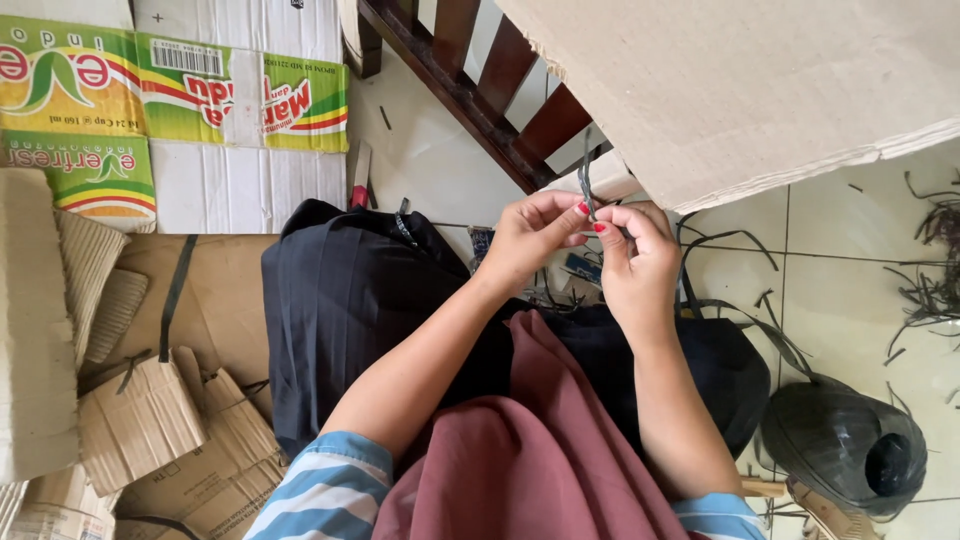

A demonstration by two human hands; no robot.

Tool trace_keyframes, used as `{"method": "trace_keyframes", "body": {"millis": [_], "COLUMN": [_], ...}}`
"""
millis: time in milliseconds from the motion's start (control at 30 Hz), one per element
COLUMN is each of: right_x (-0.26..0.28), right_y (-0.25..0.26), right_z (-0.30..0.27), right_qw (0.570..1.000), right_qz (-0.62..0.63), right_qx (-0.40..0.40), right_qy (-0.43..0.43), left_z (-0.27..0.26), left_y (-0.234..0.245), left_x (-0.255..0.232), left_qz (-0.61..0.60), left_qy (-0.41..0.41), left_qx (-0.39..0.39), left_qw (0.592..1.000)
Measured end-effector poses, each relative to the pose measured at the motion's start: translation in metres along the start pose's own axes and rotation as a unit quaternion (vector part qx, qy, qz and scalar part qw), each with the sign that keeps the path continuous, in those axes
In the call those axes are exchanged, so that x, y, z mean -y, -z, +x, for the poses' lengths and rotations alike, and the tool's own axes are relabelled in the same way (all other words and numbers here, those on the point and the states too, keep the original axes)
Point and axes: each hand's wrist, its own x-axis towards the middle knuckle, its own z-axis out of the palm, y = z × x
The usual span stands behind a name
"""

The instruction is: Wrapping the legs of a wooden chair with protective cardboard and securing them with plastic ties and scissors.

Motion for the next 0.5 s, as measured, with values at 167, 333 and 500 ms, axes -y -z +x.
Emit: {"method": "trace_keyframes", "body": {"millis": [167, 333, 500], "right_x": [0.000, -0.007, 0.010], "right_y": [0.000, -0.004, -0.003], "right_z": [-0.001, -0.001, 0.004], "right_qw": [0.995, 0.988, 0.993], "right_qz": [-0.062, -0.104, -0.023], "right_qx": [-0.056, -0.085, -0.029], "right_qy": [0.050, 0.081, 0.108], "left_z": [-0.008, -0.006, -0.010], "left_y": [-0.004, 0.005, 0.002], "left_x": [0.003, 0.008, -0.004], "left_qz": [-0.071, -0.109, -0.101], "left_qy": [-0.034, -0.059, -0.142], "left_qx": [-0.013, -0.046, 0.046], "left_qw": [0.997, 0.991, 0.984]}}
